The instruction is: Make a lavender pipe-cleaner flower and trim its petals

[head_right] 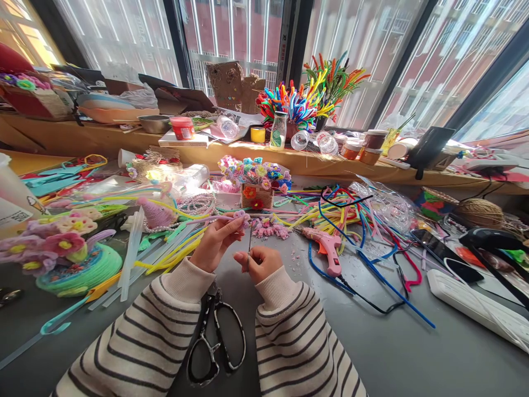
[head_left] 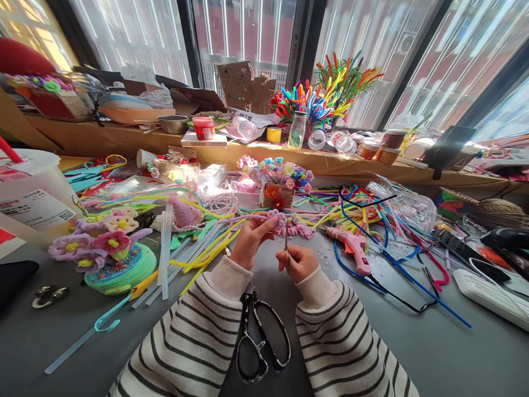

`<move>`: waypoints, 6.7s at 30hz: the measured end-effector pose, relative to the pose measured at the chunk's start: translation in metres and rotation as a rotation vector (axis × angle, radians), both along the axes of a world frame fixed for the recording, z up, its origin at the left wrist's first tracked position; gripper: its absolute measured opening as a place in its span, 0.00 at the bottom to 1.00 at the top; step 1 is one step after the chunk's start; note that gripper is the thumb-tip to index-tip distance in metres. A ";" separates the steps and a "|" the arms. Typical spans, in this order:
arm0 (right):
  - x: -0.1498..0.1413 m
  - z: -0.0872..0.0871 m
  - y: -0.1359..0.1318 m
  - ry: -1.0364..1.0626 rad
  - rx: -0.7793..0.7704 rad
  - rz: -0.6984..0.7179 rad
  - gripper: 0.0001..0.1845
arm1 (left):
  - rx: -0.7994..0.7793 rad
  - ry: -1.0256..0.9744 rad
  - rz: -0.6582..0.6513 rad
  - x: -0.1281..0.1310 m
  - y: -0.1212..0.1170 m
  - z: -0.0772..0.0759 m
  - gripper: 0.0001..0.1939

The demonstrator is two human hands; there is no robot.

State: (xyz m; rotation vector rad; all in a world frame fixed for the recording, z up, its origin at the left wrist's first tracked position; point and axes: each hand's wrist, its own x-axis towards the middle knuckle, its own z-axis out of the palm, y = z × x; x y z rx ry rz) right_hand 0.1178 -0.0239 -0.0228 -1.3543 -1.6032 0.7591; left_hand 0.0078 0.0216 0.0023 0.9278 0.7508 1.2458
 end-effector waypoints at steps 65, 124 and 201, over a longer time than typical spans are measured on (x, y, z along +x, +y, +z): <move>0.001 0.000 0.001 -0.060 -0.071 0.001 0.26 | 0.040 0.013 0.016 -0.001 0.002 0.002 0.10; -0.003 0.001 -0.002 -0.038 -0.044 0.061 0.25 | 0.105 -0.025 0.030 -0.003 0.000 0.004 0.09; 0.017 -0.004 0.008 0.235 0.293 -0.316 0.10 | 0.128 0.303 -0.285 0.001 -0.002 0.003 0.09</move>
